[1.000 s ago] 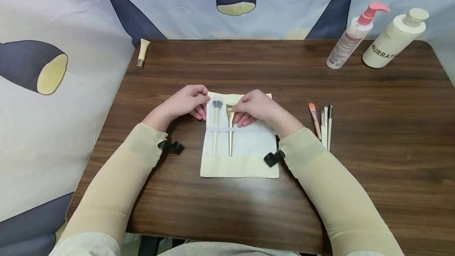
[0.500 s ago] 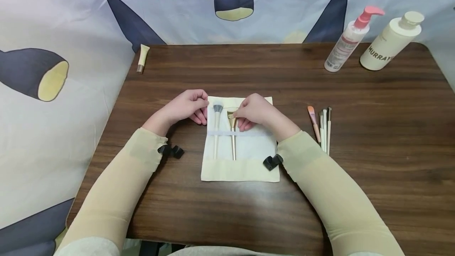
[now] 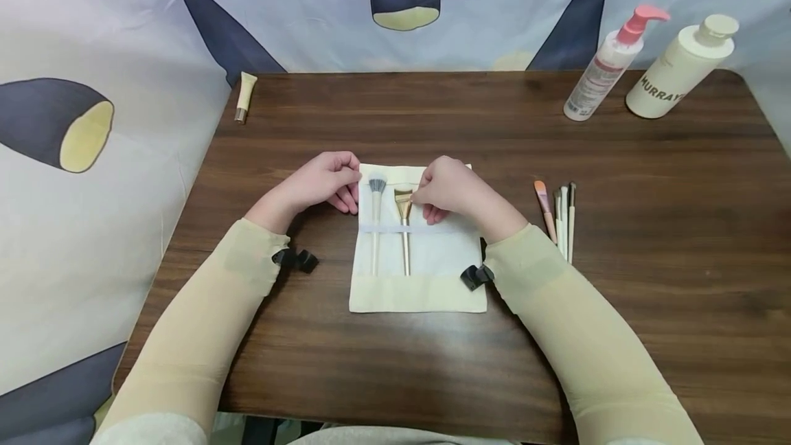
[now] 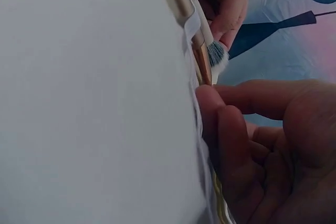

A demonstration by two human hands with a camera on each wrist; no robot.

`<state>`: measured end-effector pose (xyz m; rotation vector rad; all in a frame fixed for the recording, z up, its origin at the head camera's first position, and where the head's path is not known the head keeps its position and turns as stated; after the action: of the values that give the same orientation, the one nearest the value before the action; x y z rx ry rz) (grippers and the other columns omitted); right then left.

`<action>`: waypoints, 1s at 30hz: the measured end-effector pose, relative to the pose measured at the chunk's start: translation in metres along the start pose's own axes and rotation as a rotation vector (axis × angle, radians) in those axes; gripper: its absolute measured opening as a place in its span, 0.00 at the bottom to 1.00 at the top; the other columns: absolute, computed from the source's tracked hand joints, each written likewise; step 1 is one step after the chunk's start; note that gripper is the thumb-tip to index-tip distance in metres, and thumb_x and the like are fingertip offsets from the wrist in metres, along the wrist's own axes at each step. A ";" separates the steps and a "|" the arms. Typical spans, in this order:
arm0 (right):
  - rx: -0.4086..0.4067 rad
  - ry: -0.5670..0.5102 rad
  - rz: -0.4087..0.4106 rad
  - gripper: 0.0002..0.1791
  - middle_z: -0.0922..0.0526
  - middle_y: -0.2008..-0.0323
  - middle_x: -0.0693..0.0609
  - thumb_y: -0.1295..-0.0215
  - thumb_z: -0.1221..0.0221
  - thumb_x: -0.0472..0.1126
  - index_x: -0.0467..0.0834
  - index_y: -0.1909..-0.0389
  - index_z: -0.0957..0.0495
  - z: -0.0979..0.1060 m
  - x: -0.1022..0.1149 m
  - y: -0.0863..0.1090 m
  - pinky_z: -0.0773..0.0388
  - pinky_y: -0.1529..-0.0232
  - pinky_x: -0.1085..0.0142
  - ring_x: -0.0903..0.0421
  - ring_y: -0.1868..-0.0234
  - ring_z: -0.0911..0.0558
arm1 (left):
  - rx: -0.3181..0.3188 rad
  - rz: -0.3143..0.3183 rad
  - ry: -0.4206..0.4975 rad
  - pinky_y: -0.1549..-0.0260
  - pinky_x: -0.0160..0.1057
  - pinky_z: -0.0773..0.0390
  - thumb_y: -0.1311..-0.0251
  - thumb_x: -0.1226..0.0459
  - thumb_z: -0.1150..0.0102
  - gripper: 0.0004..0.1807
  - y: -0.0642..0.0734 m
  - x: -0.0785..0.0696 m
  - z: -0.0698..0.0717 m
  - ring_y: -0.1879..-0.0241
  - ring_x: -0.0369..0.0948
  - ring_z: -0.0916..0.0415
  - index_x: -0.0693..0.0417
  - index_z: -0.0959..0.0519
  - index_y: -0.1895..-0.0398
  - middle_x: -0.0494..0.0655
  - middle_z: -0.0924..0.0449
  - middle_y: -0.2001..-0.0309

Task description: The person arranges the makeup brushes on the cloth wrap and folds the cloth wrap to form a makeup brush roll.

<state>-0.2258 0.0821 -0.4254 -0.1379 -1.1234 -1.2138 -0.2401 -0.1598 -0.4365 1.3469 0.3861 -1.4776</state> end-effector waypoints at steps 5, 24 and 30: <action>0.006 0.099 0.032 0.12 0.16 0.80 0.48 0.31 0.34 0.41 0.39 0.71 0.20 -0.002 0.005 0.004 0.14 0.71 0.65 0.55 0.80 0.15 | 0.004 0.006 -0.001 0.72 0.43 0.11 0.22 0.65 0.54 0.08 0.001 -0.001 0.000 0.74 0.50 0.12 0.61 0.28 0.52 0.60 0.17 0.69; 0.048 0.218 0.233 0.04 0.20 0.83 0.52 0.32 0.36 0.37 0.48 0.62 0.14 -0.018 0.026 0.012 0.23 0.74 0.65 0.57 0.82 0.21 | -0.013 -0.017 -0.006 0.73 0.43 0.11 0.22 0.65 0.54 0.08 -0.001 -0.006 0.002 0.74 0.50 0.13 0.62 0.28 0.53 0.60 0.17 0.70; 0.078 0.171 0.211 0.03 0.18 0.82 0.51 0.31 0.37 0.37 0.47 0.61 0.15 -0.022 0.025 0.009 0.20 0.74 0.65 0.56 0.81 0.18 | -0.008 -0.002 0.000 0.73 0.43 0.11 0.23 0.65 0.54 0.08 0.004 -0.002 0.003 0.75 0.49 0.13 0.62 0.28 0.53 0.60 0.18 0.70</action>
<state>-0.2078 0.0557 -0.4140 -0.0894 -0.9789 -0.9740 -0.2389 -0.1627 -0.4322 1.3403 0.3933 -1.4766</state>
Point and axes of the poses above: each hand's wrist, its own y-axis away from the middle knuckle, its own z-axis out of the back of the hand, x = y × z, the point moved 3 cm from there along -y, towards the middle knuckle
